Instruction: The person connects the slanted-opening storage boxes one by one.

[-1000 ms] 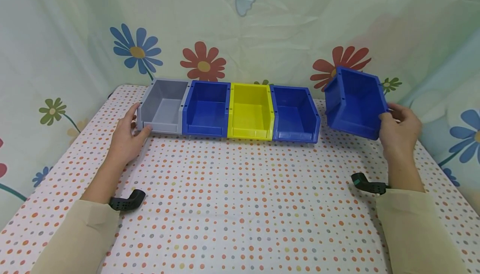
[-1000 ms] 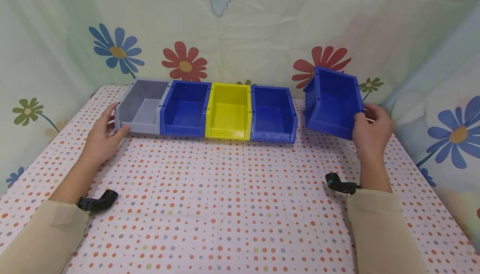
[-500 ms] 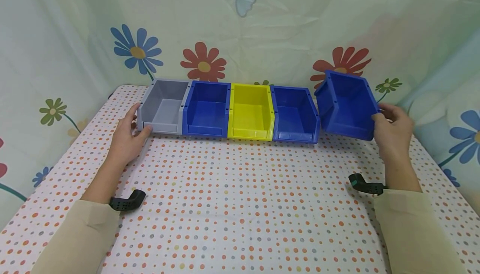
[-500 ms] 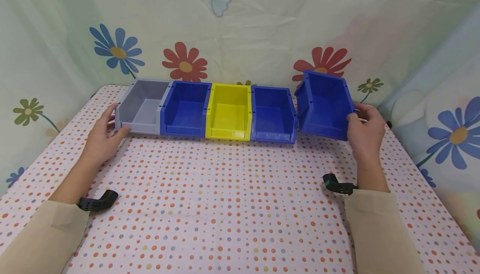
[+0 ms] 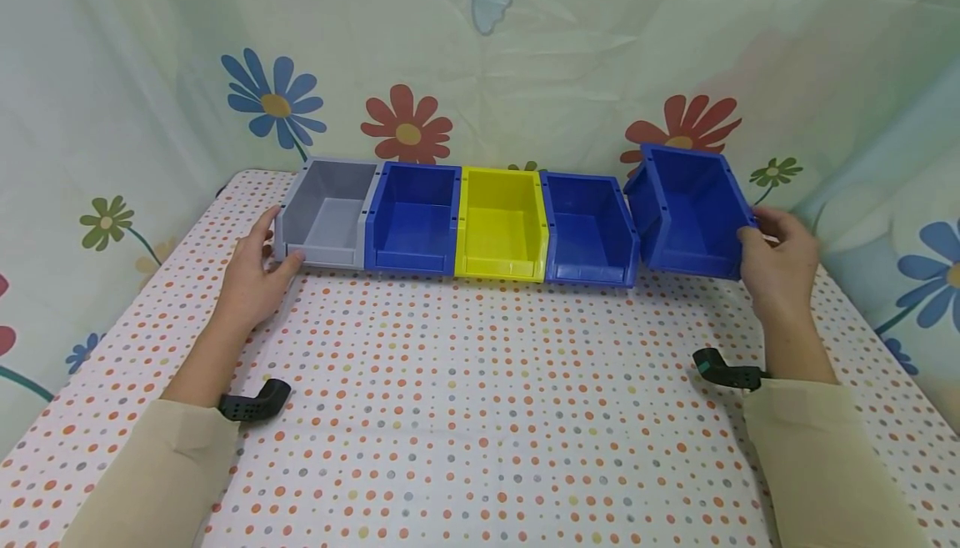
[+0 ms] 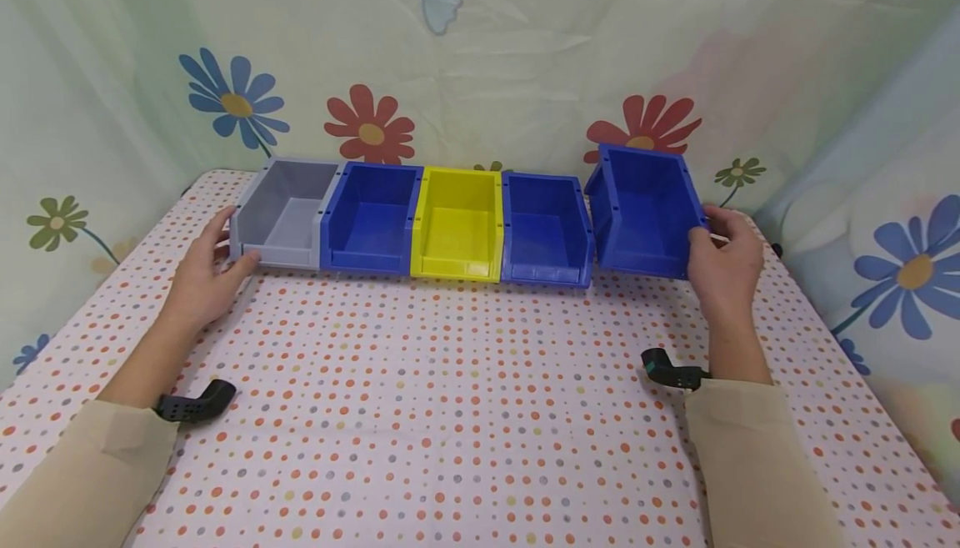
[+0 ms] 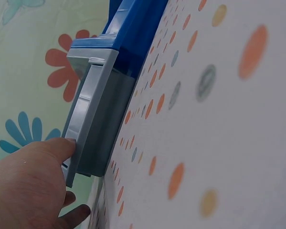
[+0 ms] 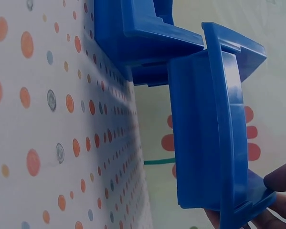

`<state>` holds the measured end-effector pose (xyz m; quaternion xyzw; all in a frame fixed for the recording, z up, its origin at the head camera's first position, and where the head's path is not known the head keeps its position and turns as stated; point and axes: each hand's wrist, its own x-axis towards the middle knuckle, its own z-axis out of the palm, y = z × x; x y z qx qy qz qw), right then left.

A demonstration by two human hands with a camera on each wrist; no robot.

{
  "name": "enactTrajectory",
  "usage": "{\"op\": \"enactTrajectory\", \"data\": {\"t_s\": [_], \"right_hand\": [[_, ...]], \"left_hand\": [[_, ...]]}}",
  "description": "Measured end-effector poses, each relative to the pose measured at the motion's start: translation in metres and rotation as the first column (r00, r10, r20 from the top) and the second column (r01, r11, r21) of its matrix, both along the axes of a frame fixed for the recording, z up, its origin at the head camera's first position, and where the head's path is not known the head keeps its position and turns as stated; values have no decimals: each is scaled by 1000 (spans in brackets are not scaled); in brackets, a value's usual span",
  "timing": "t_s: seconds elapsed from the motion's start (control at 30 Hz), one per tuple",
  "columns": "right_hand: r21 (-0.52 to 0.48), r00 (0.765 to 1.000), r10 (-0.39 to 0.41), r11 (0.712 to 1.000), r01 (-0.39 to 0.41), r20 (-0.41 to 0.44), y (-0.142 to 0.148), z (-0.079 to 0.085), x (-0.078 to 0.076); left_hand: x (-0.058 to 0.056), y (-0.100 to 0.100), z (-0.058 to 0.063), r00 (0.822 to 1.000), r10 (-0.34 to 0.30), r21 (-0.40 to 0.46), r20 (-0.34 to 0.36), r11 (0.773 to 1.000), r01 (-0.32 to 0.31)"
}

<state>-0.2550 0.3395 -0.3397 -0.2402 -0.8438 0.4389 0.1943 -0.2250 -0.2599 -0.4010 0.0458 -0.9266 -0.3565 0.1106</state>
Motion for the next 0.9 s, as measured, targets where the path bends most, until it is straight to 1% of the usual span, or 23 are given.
{"op": "enactTrajectory", "data": {"t_s": [0.2,0.37,0.7,0.8,0.9], "right_hand": [[8,999,32,999,-32,-3,-2,-1,1],[1,998,57,998,-57,17,-1,-1,1],[1,997,70,998,-70,34,-1,-1,1],[-2,997,72,997,-72,27,-1,-2,1],[17,998,62,998,-63,12,-1,-2,2]], "left_hand": [[1,-1,2,1000,-13,4,-4,1000,13],[2,-2,3,1000,-28,4,-13,1000,28],[0,-2,2,1000,-24,15,-6,1000,24],[-1,-2,2,1000,-24,17,-8,1000,24],[0,-2,1,1000,-25,19,-6,999,25]]}}
